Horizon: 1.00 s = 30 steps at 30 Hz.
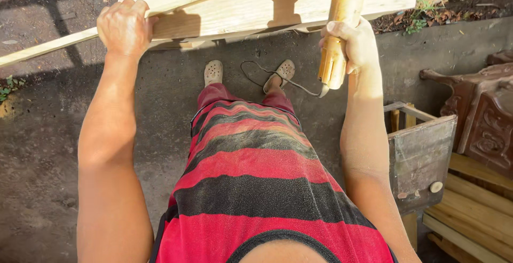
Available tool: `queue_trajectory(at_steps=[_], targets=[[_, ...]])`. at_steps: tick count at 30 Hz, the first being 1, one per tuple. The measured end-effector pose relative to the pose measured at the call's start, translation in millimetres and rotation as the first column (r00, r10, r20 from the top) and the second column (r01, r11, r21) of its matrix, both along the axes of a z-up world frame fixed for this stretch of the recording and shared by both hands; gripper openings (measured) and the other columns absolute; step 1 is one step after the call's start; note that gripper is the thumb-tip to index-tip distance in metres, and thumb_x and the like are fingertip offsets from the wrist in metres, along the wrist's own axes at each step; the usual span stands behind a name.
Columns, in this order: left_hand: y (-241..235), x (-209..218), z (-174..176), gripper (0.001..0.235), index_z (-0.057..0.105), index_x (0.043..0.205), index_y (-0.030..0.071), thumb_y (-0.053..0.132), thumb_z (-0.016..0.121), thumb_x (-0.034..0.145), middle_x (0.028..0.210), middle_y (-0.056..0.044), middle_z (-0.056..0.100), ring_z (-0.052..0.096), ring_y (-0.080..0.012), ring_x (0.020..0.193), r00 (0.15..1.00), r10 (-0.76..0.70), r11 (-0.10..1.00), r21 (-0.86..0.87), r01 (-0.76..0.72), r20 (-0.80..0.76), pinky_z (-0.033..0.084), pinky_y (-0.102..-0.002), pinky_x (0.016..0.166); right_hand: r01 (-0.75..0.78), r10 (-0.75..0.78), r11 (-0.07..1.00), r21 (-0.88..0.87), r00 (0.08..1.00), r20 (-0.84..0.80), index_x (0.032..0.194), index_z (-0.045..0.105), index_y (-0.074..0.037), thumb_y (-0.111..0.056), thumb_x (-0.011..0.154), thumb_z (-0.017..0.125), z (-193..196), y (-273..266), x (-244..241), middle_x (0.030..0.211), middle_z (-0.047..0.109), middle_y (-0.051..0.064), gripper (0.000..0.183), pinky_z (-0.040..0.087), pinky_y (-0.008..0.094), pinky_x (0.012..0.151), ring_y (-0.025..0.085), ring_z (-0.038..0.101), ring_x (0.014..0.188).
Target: The person uses a handheld electric sander to smooth the surface of a large wooden board. They hold the board steady with one hand while operating the sander with the other, moving the tool across the wood to remove roughness.
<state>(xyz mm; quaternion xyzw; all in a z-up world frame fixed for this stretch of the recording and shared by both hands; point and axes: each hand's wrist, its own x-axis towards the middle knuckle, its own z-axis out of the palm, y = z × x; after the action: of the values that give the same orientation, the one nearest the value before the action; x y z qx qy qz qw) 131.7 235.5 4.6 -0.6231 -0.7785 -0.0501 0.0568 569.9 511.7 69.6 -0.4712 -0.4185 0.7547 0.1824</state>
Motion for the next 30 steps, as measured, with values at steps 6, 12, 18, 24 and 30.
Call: queue_trajectory(at_steps=[6,12,18,24,30], targets=[[16.8,21.5,-11.3,0.012,0.078,0.094,0.012,0.015,0.086,0.085,0.084,-0.005,0.072,0.068,-0.0235,0.081,0.992,0.115,0.991,-0.063,-0.118,-0.055,0.050,-0.043,0.081,0.016,-0.018,0.998,0.066,0.999,0.033,0.109,0.059,0.006,-0.011,0.090,0.067,-11.2,70.1,84.3,0.087,0.067,0.016,0.027,0.063,0.038,0.067,0.024,0.069,0.072],[156.1,147.1,-71.2,0.026,0.076,0.106,0.006,-0.012,0.068,0.088,0.084,-0.013,0.075,0.068,-0.0198,0.061,0.997,-0.054,0.997,-0.058,0.058,0.063,0.052,-0.030,0.046,0.033,-0.032,0.999,0.006,0.995,-0.097,0.113,0.057,0.003,-0.009,0.084,0.073,-6.8,56.2,139.9,0.090,0.066,0.016,0.036,0.061,0.038,0.068,0.024,0.068,0.073],[156.8,152.9,-48.6,0.020,0.076,0.105,0.006,-0.005,0.072,0.089,0.089,-0.014,0.076,0.072,-0.0238,0.068,0.959,-0.211,0.972,-0.058,0.226,0.189,0.057,-0.033,0.051,-0.037,0.035,0.999,-0.016,0.991,-0.133,0.114,0.060,0.001,-0.011,0.078,0.079,-0.8,16.8,135.6,0.090,0.068,0.013,0.042,0.059,0.037,0.069,0.022,0.068,0.074],[144.0,151.6,-33.0,0.035,0.079,0.114,0.013,-0.009,0.064,0.091,0.091,-0.012,0.079,0.074,-0.0220,0.069,0.954,-0.152,0.962,-0.184,0.203,0.258,0.057,-0.033,0.054,-0.207,0.206,0.978,-0.004,0.976,-0.074,0.115,0.062,-0.002,-0.004,0.076,0.081,7.8,-21.6,97.1,0.092,0.067,0.005,0.043,0.057,0.031,0.074,0.015,0.065,0.080],[150.1,159.1,-1.4,0.040,0.080,0.115,0.017,-0.006,0.071,0.083,0.095,-0.012,0.079,0.074,-0.0288,0.076,0.957,-0.125,0.965,-0.191,0.179,0.263,0.058,-0.041,0.064,-0.315,0.313,0.947,-0.067,0.949,-0.037,0.109,0.063,-0.002,-0.003,0.073,0.080,4.3,-47.6,38.9,0.091,0.065,0.003,0.040,0.058,0.032,0.075,0.014,0.066,0.081]])
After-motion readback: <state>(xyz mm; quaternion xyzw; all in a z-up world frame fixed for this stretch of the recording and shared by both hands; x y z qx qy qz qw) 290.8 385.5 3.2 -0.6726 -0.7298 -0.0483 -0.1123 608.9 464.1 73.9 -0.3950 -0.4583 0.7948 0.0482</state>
